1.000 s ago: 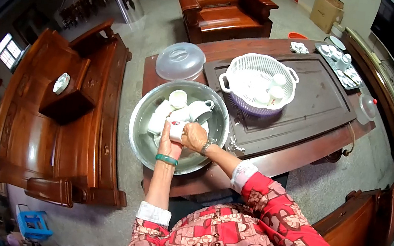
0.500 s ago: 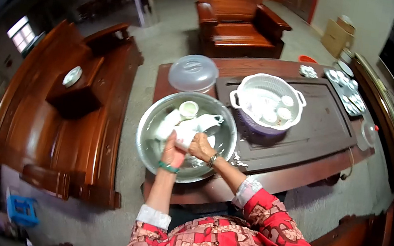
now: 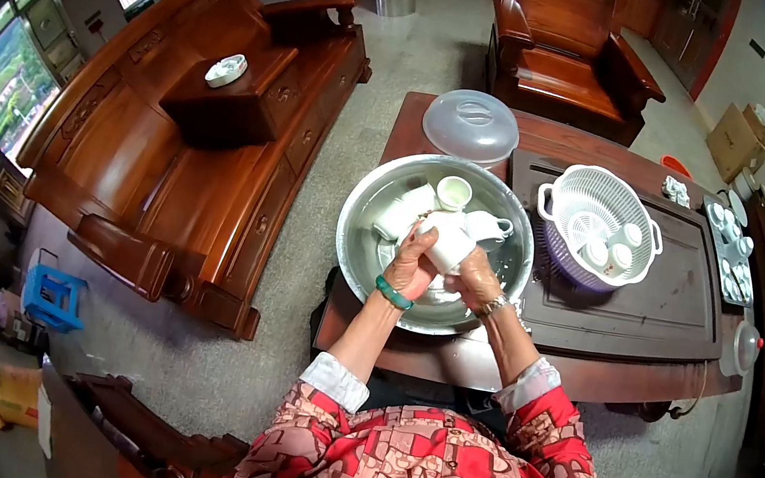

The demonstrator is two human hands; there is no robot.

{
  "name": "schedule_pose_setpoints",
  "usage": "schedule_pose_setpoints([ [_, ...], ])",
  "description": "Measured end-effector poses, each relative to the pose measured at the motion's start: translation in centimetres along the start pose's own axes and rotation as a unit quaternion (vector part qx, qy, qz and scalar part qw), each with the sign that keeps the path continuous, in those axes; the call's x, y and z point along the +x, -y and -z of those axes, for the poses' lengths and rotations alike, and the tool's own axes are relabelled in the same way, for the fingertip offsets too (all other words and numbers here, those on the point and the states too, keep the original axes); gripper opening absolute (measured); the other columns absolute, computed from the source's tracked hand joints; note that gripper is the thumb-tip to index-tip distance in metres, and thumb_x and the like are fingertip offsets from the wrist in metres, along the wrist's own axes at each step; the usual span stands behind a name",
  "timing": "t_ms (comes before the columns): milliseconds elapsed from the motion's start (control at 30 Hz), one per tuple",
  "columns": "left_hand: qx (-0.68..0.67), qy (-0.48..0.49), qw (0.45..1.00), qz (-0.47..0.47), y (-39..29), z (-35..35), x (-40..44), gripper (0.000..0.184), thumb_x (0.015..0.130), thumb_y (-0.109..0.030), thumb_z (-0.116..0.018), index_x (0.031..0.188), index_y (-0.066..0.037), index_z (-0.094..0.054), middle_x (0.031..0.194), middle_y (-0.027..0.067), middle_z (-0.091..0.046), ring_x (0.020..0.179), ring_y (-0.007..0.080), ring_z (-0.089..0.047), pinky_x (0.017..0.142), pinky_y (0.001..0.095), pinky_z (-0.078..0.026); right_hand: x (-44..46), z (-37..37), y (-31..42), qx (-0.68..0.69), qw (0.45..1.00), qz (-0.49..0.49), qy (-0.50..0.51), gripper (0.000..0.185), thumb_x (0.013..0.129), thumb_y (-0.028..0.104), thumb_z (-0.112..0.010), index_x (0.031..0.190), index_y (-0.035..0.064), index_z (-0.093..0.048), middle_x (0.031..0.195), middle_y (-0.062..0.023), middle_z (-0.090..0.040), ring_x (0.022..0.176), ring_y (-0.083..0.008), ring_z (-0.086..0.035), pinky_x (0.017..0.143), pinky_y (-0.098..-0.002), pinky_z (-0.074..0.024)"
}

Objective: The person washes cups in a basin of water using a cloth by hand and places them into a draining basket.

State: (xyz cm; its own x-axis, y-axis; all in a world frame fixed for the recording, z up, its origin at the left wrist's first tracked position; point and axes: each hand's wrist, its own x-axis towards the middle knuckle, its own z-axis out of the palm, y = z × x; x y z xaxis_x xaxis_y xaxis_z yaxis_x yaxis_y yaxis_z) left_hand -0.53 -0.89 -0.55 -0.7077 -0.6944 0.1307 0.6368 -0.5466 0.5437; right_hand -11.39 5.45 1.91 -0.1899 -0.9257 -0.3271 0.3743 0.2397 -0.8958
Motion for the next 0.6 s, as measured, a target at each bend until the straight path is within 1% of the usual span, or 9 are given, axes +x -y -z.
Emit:
schedule_pose_setpoints([
  [33, 0.016, -0.059, 0.998, 0.005, 0.6, 0.7, 0.3, 0.052, 0.08, -0.025, -0.063, 0.124, -0.007, -0.042, 0.116, 0.0118, -0.053, 0.106, 0.0234, -0.052, 0.093, 0.0433, -0.041, 0.8, 0.6, -0.4, -0.186, 0.976, 0.11, -0.028, 0.023, 0.083, 0.024, -0.053, 0.093, 0.0053, -0.063, 0.067, -0.0031, -0.06, 0.049, -0.01, -0.054, 0.041, -0.0258, -0.0414],
  [67, 0.032, -0.119, 0.992, 0.012, 1.2, 1.0, 0.4, 0.049, 0.082, -0.027, -0.062, 0.123, -0.007, -0.044, 0.115, 0.011, -0.053, 0.105, 0.0227, -0.053, 0.092, 0.0429, -0.042, 3.3, 2.6, -3.0, -0.364, 0.891, 0.27, -0.027, 0.022, 0.08, 0.02, -0.056, 0.088, 0.0016, -0.065, 0.062, -0.003, -0.06, 0.05, -0.01, -0.055, 0.044, -0.0259, -0.0434],
  [133, 0.013, -0.25, 0.967, 0.058, 1.8, 0.8, 0.4, 0.039, 0.086, -0.028, -0.057, 0.118, -0.007, -0.049, 0.113, 0.0091, -0.055, 0.102, 0.0219, -0.054, 0.084, 0.0403, -0.046, 1.9, 1.8, -2.2, -0.52, 0.807, 0.257, -0.111, 0.026, 0.068, 0.02, -0.061, 0.077, -0.0045, -0.061, 0.064, -0.0239, -0.059, 0.062, -0.0343, -0.062, 0.055, -0.0402, -0.0472],
  [200, 0.049, -0.234, 0.971, -0.026, 2.8, 3.1, 1.5, 0.039, 0.088, -0.032, -0.053, 0.117, -0.007, -0.05, 0.11, 0.0091, -0.057, 0.099, 0.0227, -0.056, 0.081, 0.0408, -0.047, 1.4, 1.9, -1.9, -0.492, 0.828, 0.25, -0.101, 0.026, 0.069, 0.022, -0.06, 0.079, -0.0022, -0.062, 0.065, -0.0241, -0.058, 0.064, -0.0362, -0.061, 0.056, -0.0406, -0.0471],
  [300, -0.001, -0.235, 0.972, 0.009, -0.3, 3.4, 1.8, 0.052, 0.086, -0.05, -0.043, 0.116, -0.008, -0.051, 0.107, 0.0106, -0.059, 0.093, 0.0258, -0.059, 0.075, 0.0423, -0.05, 1.7, 4.2, -3.1, -0.374, 0.888, 0.243, -0.111, 0.022, 0.072, 0.02, -0.055, 0.084, 0.0035, -0.064, 0.067, -0.0233, -0.059, 0.066, -0.0379, -0.06, 0.061, -0.0428, -0.0472],
  [367, -0.013, -0.262, 0.964, 0.042, -2.6, 2.7, 1.3, 0.056, 0.084, -0.055, -0.042, 0.116, -0.009, -0.049, 0.109, 0.0128, -0.057, 0.098, 0.031, -0.055, 0.074, 0.047, -0.048, 2.1, 6.5, -3.6, -0.367, 0.866, 0.304, -0.152, 0.023, 0.071, 0.016, -0.051, 0.087, 0.0036, -0.063, 0.07, -0.0237, -0.059, 0.067, -0.0388, -0.059, 0.062, -0.0444, -0.0469],
  [433, -0.032, -0.258, 0.965, 0.044, -3.5, 1.8, 1.0, 0.056, 0.085, -0.053, -0.041, 0.115, -0.006, -0.048, 0.109, 0.0154, -0.056, 0.098, 0.0327, -0.055, 0.075, 0.0471, -0.049, 1.4, 8.4, -3.4, -0.479, 0.798, 0.316, -0.184, 0.028, 0.068, 0.012, -0.047, 0.091, 0.0036, -0.06, 0.072, -0.0238, -0.059, 0.067, -0.0394, -0.058, 0.063, -0.0458, -0.0464],
  [467, -0.073, -0.24, 0.966, 0.054, -3.7, 2.2, 0.9, 0.053, 0.085, -0.05, -0.041, 0.112, -0.005, -0.051, 0.106, 0.0173, -0.056, 0.094, 0.0336, -0.056, 0.075, 0.046, -0.05, -0.1, 7.4, -2.1, -0.434, 0.807, 0.365, -0.167, 0.027, 0.067, 0.012, -0.047, 0.091, 0.0038, -0.058, 0.071, -0.0235, -0.058, 0.067, -0.0402, -0.057, 0.064, -0.0475, -0.0458],
  [600, -0.185, -0.288, 0.937, 0.065, -3.6, 0.9, 0.1, 0.043, 0.083, -0.037, -0.047, 0.103, 0.0, -0.055, 0.101, 0.0187, -0.057, 0.09, 0.0343, -0.057, 0.073, 0.0418, -0.053, -0.8, 6.6, -2.2, -0.511, 0.79, 0.289, -0.175, 0.028, 0.069, 0.012, -0.048, 0.095, 0.0091, -0.057, 0.073, -0.0215, -0.059, 0.069, -0.0405, -0.057, 0.065, -0.0497, -0.0446],
])
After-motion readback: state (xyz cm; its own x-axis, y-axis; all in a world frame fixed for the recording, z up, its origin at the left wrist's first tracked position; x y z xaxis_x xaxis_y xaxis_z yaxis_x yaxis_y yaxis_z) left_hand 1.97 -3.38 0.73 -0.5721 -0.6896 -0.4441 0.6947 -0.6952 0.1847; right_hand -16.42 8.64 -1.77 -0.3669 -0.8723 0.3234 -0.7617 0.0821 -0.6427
